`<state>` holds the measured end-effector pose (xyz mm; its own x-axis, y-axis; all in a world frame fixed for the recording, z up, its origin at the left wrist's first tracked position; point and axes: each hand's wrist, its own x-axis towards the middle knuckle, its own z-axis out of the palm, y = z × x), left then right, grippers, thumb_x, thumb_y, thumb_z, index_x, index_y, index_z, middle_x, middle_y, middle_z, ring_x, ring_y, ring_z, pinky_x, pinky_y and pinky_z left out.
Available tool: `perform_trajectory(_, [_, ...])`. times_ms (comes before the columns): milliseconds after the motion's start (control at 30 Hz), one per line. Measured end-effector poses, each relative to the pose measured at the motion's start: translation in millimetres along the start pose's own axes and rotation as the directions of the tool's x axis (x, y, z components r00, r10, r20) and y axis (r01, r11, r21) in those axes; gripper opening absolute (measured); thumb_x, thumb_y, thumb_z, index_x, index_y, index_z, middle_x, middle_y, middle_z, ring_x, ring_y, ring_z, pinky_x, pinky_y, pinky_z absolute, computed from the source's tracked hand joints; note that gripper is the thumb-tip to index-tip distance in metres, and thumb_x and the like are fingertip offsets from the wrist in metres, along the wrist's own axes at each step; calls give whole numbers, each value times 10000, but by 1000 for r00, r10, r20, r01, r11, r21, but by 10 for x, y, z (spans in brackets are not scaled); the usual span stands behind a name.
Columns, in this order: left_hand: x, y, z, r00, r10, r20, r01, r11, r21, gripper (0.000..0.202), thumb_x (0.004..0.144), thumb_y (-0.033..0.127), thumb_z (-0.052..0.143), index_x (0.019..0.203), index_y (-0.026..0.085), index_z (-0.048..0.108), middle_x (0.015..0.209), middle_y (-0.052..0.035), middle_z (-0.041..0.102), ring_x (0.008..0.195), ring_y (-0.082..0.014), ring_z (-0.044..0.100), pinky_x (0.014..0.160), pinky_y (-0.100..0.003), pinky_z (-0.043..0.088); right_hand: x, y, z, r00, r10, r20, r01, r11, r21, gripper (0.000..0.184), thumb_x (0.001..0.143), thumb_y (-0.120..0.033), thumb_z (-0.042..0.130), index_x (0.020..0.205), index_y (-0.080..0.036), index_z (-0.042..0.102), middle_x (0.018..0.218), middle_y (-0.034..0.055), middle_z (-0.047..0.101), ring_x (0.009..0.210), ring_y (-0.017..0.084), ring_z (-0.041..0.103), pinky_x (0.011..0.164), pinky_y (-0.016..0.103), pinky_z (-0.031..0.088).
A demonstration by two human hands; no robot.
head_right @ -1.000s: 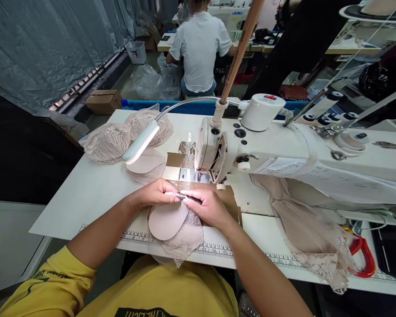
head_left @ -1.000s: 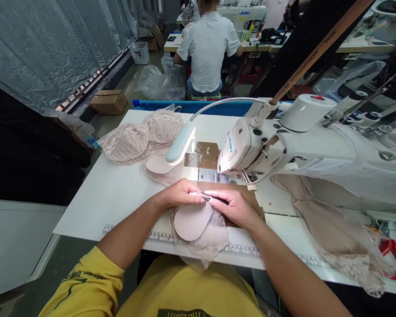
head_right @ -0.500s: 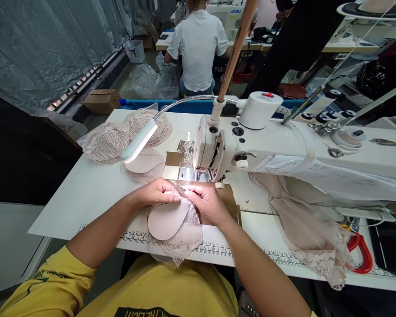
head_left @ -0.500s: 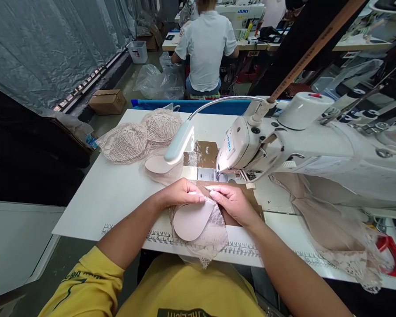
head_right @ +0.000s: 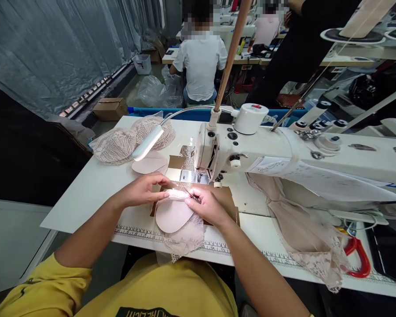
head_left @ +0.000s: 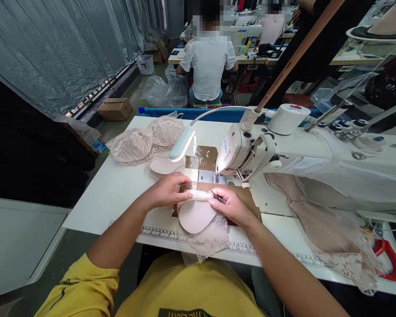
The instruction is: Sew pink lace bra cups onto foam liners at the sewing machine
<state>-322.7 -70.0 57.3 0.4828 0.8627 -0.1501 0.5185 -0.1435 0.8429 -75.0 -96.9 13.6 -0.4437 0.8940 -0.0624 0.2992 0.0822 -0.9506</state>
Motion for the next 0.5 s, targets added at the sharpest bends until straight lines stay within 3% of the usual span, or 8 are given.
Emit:
perform_trajectory(33, [-66, 9, -50, 999, -28, -16, 28, 999, 44, 316, 743, 420, 680, 925, 163, 675, 880, -38, 607, 783, -159, 524, 633, -224, 378, -13, -25, -12, 999, -26, 25, 25, 999, 34, 227, 845, -412, 552, 771, -198, 561, 726, -11, 517, 676, 145, 476, 614, 265, 396])
perform_trajectory(100, [-173, -18, -102, 990, -111, 84, 110, 994, 8, 331, 752, 471, 663, 821, 147, 678, 757, -22, 594, 708, -146, 514, 617, -228, 372, -35, -72, -24, 995, -72, 74, 64, 993, 99, 249, 847, -438, 547, 770, -202, 553, 759, 2, 523, 713, 157, 487, 657, 279, 415])
perform_trajectory(167, [-227, -95, -63, 954, -137, 268, 189, 965, -181, 355, 758, 482, 656, 839, 137, 676, 750, -20, 598, 695, -136, 521, 643, -231, 389, -51, -100, -22, 988, -103, 118, 83, 983, 164, 250, 848, -447, 552, 779, -207, 555, 803, 11, 541, 765, 170, 508, 711, 293, 433])
perform_trajectory(233, [-226, -189, 65, 930, -83, 358, 240, 875, -420, 382, 740, 469, 681, 920, 133, 661, 795, -22, 598, 684, -118, 517, 635, -224, 392, -61, -103, -13, 981, -114, 155, 77, 971, 224, 229, 851, -441, 559, 837, -214, 578, 856, 13, 562, 818, 175, 526, 759, 297, 438])
perform_trajectory(367, [-132, -268, 375, 964, -118, 238, 253, 682, -686, 392, 659, 401, 778, 887, 115, 637, 639, 32, 513, 523, -60, 400, 514, -192, 297, -66, -59, 1, 970, -64, 235, 17, 980, 198, 236, 847, -444, 572, 870, -210, 592, 793, -2, 553, 725, 153, 508, 666, 268, 424])
perform_trajectory(500, [-58, -181, 475, 976, -141, 164, 217, 643, -735, 350, 625, 364, 815, 797, 103, 658, 628, 11, 538, 557, -79, 446, 542, -206, 315, -60, 6, 9, 977, 8, 211, -28, 995, 92, 254, 857, -450, 561, 795, -204, 561, 693, -23, 506, 616, 128, 468, 563, 251, 393])
